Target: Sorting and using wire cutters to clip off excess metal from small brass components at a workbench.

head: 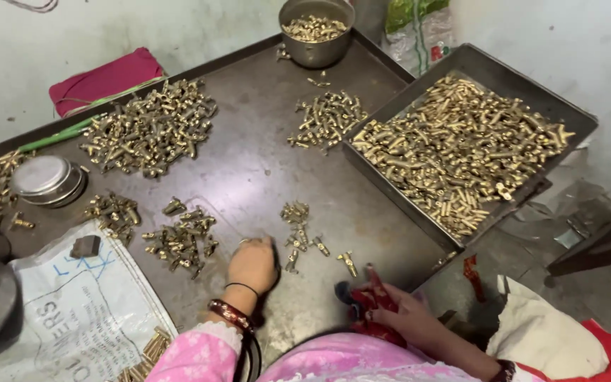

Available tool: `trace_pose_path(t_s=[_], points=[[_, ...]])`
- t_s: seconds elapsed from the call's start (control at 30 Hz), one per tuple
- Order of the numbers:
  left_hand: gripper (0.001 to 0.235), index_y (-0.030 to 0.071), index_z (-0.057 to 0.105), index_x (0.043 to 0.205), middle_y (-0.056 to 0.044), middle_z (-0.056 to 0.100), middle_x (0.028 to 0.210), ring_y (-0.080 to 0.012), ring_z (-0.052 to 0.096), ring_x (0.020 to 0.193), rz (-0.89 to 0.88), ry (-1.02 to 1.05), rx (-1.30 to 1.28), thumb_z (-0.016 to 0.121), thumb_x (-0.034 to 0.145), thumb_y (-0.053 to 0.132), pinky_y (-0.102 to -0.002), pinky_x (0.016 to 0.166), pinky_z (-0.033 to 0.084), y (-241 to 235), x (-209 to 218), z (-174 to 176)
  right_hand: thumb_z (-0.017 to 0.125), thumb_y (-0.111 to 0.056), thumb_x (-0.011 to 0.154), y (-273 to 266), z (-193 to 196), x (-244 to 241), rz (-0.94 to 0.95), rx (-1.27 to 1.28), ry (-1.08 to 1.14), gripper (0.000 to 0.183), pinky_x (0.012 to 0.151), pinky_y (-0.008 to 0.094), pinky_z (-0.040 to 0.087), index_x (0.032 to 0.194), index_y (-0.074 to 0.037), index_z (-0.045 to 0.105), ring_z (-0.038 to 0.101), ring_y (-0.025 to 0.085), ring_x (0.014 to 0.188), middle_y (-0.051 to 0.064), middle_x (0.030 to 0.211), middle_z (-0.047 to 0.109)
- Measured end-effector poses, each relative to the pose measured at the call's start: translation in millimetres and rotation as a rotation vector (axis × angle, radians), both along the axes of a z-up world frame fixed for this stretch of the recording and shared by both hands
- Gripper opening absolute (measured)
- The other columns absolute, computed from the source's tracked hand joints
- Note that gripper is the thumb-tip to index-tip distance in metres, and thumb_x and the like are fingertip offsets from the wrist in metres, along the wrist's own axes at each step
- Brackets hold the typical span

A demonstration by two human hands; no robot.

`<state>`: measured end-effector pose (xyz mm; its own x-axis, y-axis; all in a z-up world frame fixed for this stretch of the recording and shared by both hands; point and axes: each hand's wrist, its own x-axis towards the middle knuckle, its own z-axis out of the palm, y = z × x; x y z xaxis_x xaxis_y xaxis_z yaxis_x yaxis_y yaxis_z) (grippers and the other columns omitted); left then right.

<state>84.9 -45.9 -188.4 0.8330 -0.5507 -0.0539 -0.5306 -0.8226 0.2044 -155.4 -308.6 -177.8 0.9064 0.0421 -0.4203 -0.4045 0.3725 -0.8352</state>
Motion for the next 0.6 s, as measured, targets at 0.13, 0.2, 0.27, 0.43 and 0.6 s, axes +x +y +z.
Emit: trace_pose_path(t_s=[0.13, 0.2, 0.27, 0.43, 0.6], points=[[0.035, 0.009, 0.072, 0.115, -0.022, 0.072, 0.102, -0.0371, 0.068, 0.096, 0.145, 0.191, -0.231, 0.066, 0.082, 0.020, -0.045, 0.086, 0.056, 31, 3, 12, 0.065, 0.000, 0.089, 8, 30, -1, 0.048, -0.082, 0.005, 0.055, 0.096, 0.036, 0.055, 0.142, -0.006, 0.052, 0.069, 0.019, 0.111, 0.005, 0.134, 0.068], [0.041, 0.017, 0.076, 0.116, -0.018, 0.079, 0.093, -0.0299, 0.078, 0.080, 0.330, 0.446, -0.624, 0.063, 0.078, 0.012, -0.038, 0.078, 0.060, 48, -11, 51, 0.063, 0.001, 0.090, 8, 38, -5, 0.053, -0.013, 0.034, 0.053, 0.096, 0.037, 0.058, 0.141, -0.007, 0.052, 0.072, 0.021, 0.108, 0.007, 0.131, 0.067], [0.044, 0.017, 0.078, 0.118, -0.019, 0.077, 0.090, -0.0346, 0.073, 0.078, 0.416, 0.421, -0.645, 0.064, 0.078, 0.008, -0.042, 0.074, 0.056, 57, -48, 85, 0.061, 0.002, 0.090, 4, 36, -8, 0.073, -0.003, 0.038, 0.051, 0.094, 0.038, 0.059, 0.140, -0.005, 0.052, 0.074, 0.024, 0.106, 0.011, 0.127, 0.070], [0.031, 0.014, 0.078, 0.111, -0.017, 0.077, 0.094, -0.0287, 0.076, 0.088, 0.554, -0.035, -0.834, 0.073, 0.080, 0.013, -0.041, 0.075, 0.057, 96, -120, 72, 0.060, 0.002, 0.090, 9, 39, -5, 0.090, 0.029, 0.110, 0.049, 0.093, 0.040, 0.059, 0.138, -0.004, 0.055, 0.074, 0.026, 0.102, 0.015, 0.120, 0.072], [0.033, 0.023, 0.076, 0.112, -0.018, 0.074, 0.101, -0.0370, 0.070, 0.098, 0.523, 0.178, -0.302, 0.073, 0.079, 0.016, -0.044, 0.087, 0.055, 102, -136, 74, 0.062, -0.008, 0.093, 14, 32, 3, 0.385, -0.294, 0.013, 0.045, 0.087, 0.026, 0.055, 0.138, -0.011, 0.059, 0.068, 0.010, 0.096, 0.005, 0.111, 0.071]])
